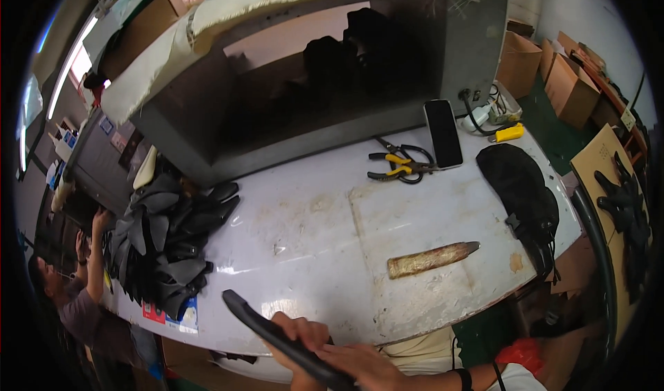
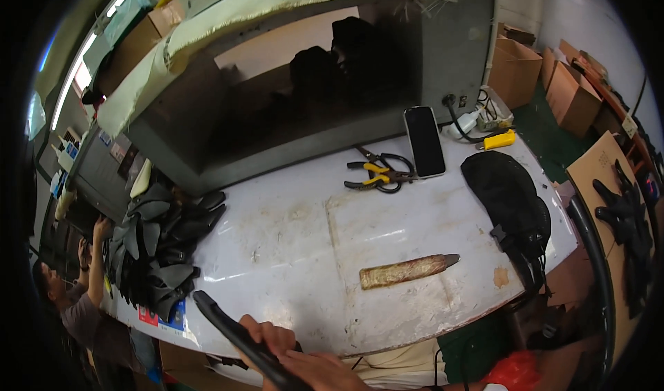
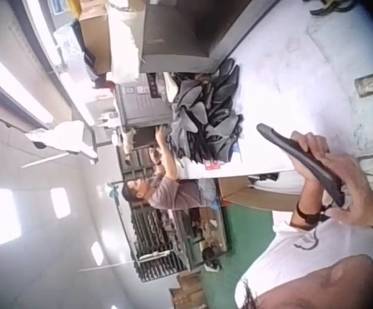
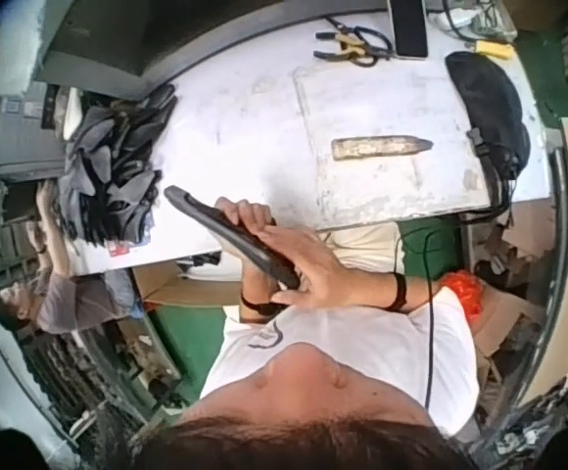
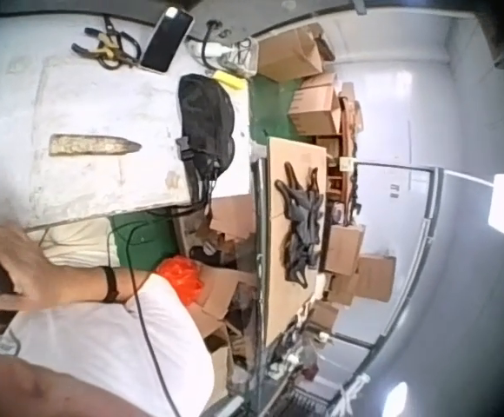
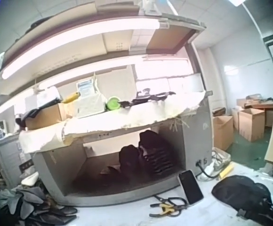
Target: The person uses a tool to scrape the edges of a bicycle saddle before picking up another saddle from a pile to repeat the process.
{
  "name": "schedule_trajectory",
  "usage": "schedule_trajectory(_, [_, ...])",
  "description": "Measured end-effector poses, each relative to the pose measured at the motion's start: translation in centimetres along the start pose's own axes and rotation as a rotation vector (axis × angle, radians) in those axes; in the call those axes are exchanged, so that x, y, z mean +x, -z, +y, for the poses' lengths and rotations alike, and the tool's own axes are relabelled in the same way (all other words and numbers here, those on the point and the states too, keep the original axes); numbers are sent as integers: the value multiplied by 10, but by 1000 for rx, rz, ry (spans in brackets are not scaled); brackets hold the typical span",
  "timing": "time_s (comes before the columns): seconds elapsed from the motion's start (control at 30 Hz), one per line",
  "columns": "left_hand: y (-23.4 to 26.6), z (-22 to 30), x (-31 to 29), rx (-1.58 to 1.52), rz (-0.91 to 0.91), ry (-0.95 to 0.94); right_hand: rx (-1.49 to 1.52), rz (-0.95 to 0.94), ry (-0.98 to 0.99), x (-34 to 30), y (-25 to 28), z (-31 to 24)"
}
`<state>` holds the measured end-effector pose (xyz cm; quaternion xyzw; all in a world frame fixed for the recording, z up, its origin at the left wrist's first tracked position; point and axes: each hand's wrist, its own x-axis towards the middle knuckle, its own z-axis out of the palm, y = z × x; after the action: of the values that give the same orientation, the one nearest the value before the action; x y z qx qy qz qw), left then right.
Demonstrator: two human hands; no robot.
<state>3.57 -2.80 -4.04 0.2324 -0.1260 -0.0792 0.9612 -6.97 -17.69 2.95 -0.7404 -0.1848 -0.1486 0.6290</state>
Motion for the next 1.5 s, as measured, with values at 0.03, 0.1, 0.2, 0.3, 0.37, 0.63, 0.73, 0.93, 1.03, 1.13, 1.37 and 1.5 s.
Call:
schedule_trajectory(0.03, [-1,2,3,-102,-30,-20,-54,-52,2,-1,-6,0])
schedule_trajectory(0.1, [8,-3,5,-197,3,22,-193,-76,38,1,-9,26])
schedule_trajectory(0.2, [-59,-21,-5,108,449,-103,-61,35,88,9,14,33])
schedule_trajectory(0.3, [21,-11,-61,1257,228,-279,132,-137,-159,26,74,-11])
schedule_trajectory(0.37, [49,17,-37,553,80,-33,122,-8,-178,-12,88,15])
schedule_trajectory(0.63, [-46,4,1,957,-136,202,477,369,-594,4,63,33])
schedule_trajectory(0.73, [-83,11,10,1092,-298,390,171,328,-525,1,58,36])
schedule_trajectory(0.93, [-31,16,2,1125,-266,894,119,226,-592,-9,57,38])
schedule_trajectory(1.03, [-63,8,-2,1103,-154,558,473,277,-568,-5,61,42])
schedule_trajectory(1.13, [-69,1,-5,1029,-195,422,122,96,-528,11,73,37])
schedule_trajectory(1.37, [-69,-37,-52,1316,-493,-172,-190,269,-238,2,69,46])
schedule_trajectory(1.5, [-54,-36,-43,1109,-600,-148,-158,333,50,-2,67,57])
